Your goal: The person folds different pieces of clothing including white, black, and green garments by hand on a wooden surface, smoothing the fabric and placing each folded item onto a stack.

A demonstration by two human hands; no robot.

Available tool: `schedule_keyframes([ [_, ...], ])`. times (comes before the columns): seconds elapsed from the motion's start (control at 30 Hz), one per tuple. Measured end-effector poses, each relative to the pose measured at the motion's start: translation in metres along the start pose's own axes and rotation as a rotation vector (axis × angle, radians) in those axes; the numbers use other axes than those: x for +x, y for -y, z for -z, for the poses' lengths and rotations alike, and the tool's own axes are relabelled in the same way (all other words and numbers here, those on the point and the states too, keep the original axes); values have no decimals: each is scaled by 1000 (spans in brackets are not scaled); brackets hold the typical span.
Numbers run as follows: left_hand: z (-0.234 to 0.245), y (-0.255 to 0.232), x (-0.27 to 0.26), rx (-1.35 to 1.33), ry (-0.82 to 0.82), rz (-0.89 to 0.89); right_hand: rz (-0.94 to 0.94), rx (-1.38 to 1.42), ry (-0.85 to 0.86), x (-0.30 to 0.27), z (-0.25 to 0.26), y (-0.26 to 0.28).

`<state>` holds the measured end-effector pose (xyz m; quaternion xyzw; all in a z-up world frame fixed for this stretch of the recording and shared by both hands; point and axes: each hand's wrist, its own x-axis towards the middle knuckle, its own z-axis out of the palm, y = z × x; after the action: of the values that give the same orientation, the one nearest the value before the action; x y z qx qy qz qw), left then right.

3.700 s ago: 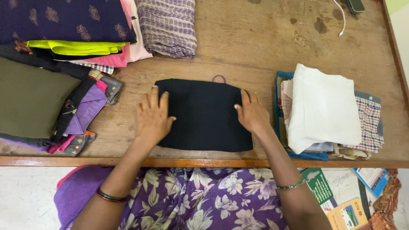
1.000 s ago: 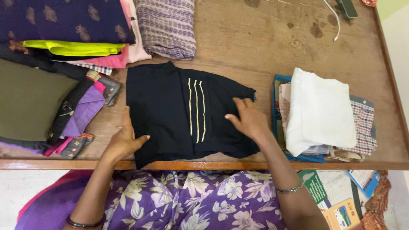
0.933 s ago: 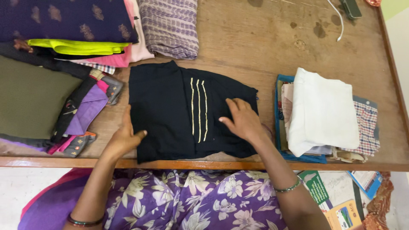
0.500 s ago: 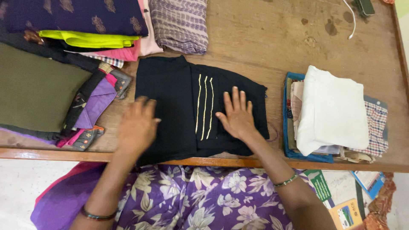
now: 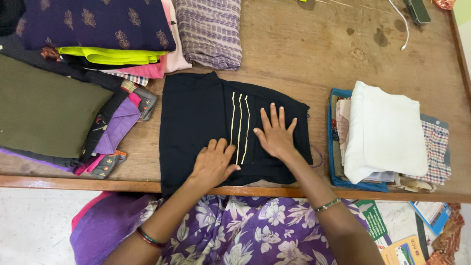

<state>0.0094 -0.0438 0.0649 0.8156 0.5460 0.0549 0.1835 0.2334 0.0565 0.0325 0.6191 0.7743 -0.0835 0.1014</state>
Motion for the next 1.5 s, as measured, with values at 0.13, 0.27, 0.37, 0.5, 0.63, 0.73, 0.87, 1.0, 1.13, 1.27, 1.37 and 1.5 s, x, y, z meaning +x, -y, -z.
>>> schedule_keyframes([
  [0.13,-14,-10,7,65,-141,-80,224,64,-241,-25,13,17],
  [0.27,-38,-11,18,-211,-355,9,159,253,-128,-40,43,22],
  [0.37,-52,10,36,-710,-306,384,133,320,-152,-40,54,15],
  [0.5,-79,52,45,-1479,-467,491,152,333,-227,-44,55,0],
  [0.63,-78,42,34,-1640,-580,322,134,221,-219,-47,53,-9],
  [0.73,-50,16,16,-950,-517,-25,90,132,-144,-51,55,-11],
  [0.87,-34,-15,2,-313,-277,-307,101,128,-124,-51,54,-8],
  [1.0,-42,-16,0,-284,-186,-370,215,185,-244,-49,43,1],
  [1.13,-45,-14,4,-38,-150,-219,475,269,-151,-43,28,18],
  [1.27,-39,-18,-1,102,129,-88,524,210,201,-50,6,41],
  [1.37,-31,-21,5,236,406,-52,508,124,59,-35,-9,41],
  [1.5,-24,-22,1,151,250,-59,325,59,-91,-15,-23,22],
])
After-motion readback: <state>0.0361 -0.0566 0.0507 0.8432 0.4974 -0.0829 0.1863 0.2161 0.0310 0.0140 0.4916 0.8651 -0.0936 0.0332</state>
